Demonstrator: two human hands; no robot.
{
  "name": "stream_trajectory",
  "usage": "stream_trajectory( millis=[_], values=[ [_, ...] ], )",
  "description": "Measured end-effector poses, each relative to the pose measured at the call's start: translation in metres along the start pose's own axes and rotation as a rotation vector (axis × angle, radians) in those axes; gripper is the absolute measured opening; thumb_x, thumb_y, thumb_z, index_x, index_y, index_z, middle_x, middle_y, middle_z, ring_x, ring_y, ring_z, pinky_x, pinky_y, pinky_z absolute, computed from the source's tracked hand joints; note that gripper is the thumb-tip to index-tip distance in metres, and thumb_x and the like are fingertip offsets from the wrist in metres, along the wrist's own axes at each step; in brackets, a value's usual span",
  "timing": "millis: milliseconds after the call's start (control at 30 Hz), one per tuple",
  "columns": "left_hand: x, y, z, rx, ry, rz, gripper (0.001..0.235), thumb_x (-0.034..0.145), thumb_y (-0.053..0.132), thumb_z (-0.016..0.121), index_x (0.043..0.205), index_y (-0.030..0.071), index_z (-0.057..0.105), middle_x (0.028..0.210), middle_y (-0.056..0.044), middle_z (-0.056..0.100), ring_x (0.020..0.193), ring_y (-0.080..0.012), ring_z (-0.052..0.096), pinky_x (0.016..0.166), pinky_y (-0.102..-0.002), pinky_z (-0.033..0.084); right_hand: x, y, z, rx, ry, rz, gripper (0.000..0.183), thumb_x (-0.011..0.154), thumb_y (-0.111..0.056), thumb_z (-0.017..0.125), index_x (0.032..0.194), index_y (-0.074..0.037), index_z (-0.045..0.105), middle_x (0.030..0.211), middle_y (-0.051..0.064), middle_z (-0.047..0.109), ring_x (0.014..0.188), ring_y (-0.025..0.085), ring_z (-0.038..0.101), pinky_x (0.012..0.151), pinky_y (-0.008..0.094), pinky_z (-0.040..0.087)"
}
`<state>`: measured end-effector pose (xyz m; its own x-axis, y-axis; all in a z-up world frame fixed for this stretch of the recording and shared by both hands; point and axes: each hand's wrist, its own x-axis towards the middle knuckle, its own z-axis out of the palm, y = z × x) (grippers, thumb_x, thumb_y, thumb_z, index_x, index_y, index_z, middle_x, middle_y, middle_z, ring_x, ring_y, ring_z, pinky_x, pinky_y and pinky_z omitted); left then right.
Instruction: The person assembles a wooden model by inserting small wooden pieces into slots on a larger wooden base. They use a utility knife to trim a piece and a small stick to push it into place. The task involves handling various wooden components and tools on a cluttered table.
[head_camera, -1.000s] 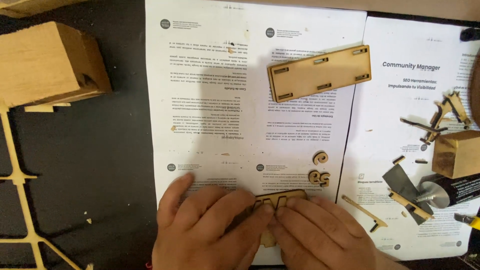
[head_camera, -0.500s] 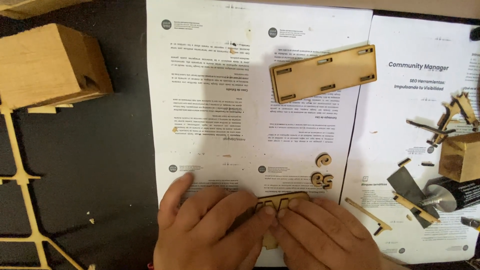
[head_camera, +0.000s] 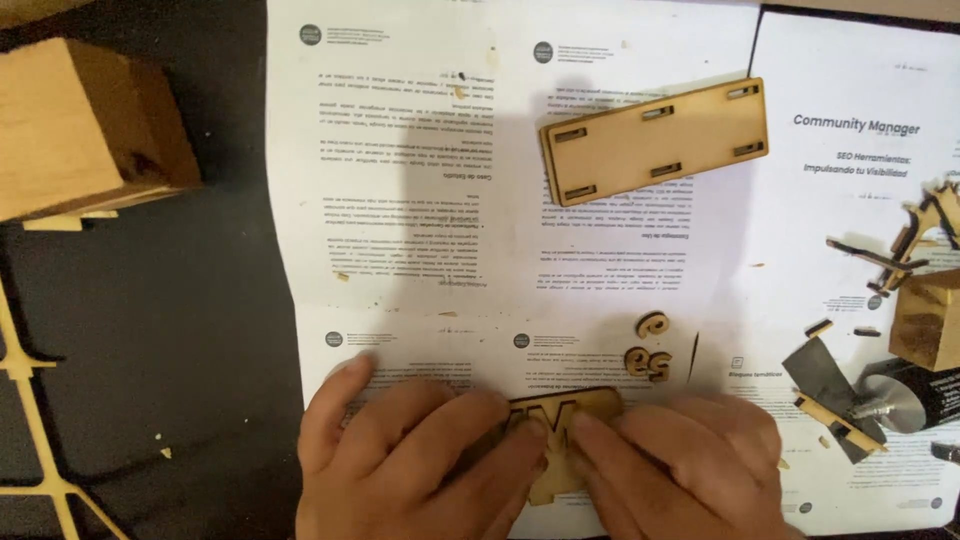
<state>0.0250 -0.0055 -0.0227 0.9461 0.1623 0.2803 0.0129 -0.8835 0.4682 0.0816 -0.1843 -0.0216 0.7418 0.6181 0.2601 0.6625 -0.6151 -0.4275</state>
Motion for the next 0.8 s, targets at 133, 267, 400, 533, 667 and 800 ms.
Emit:
stream_trajectory(
  millis=[133,267,400,533,667,800],
  values=[
    [0.005,0.007,-0.002,0.021,-0.039,-0.044,0.022,0.086,0.023,0.069,0.072,0.039,0.066,0.085,0.014,0.062,0.074,-0.011,0.06,0.099,-0.041,0.035,0.005,0.011,0.003,0.0,-0.007,-0.107,0.006,0.083,-0.016,0.076,0.089,-0.013,0.074,0.083,-0.001,0.063,0.064,0.015,0.062,0.063,0.032,0.048],
    [0.006,0.004,0.001,0.04,-0.006,-0.032,0.021,0.085,0.024,0.069,0.072,0.04,0.065,0.084,0.016,0.061,0.074,-0.0105,0.057,0.1,-0.041,0.034,0.005,0.012,0.003,-0.02,-0.018,-0.128,0.01,0.083,-0.019,0.078,0.092,-0.015,0.074,0.085,-0.003,0.064,0.07,0.015,0.061,0.065,0.032,0.049],
    [0.003,0.0,0.001,0.024,0.001,0.006,0.014,0.085,0.029,0.073,0.076,0.039,0.068,0.087,0.015,0.062,0.075,-0.0117,0.056,0.102,-0.043,0.033,0.01,0.009,-0.002,-0.047,-0.037,-0.149,0.007,0.085,-0.018,0.076,0.091,-0.015,0.074,0.087,-0.004,0.065,0.072,0.015,0.061,0.068,0.032,0.049],
    [-0.001,-0.003,-0.004,0.006,-0.008,0.029,0.011,0.087,0.031,0.071,0.079,0.038,0.068,0.093,0.015,0.063,0.08,-0.0117,0.056,0.104,-0.043,0.032,0.007,0.015,-0.003,-0.022,-0.061,-0.215,0.014,0.088,-0.019,0.065,0.097,-0.012,0.073,0.092,0.001,0.063,0.072,0.019,0.062,0.061,0.034,0.05],
    [0.0,-0.001,-0.017,-0.191,0.007,-0.1,0.014,0.08,0.022,0.063,0.076,0.033,0.071,0.084,0.014,0.067,0.079,-0.0091,0.064,0.105,-0.043,0.033,-0.007,-0.001,-0.009,-0.036,-0.002,-0.122,0.011,0.086,-0.018,0.064,0.093,-0.019,0.072,0.089,-0.006,0.064,0.078,0.015,0.06,0.076,0.035,0.046],
    [0.003,-0.001,-0.024,-0.184,-0.041,-0.205,0.011,0.072,0.019,0.074,0.071,0.03,0.07,0.078,0.014,0.067,0.075,-0.0089,0.063,0.102,-0.043,0.037,0.0,-0.004,-0.008,-0.041,-0.052,-0.178,0.013,0.084,-0.016,0.068,0.084,-0.028,0.073,0.087,-0.011,0.07,0.073,0.011,0.063,0.074,0.032,0.04]
  ],
)
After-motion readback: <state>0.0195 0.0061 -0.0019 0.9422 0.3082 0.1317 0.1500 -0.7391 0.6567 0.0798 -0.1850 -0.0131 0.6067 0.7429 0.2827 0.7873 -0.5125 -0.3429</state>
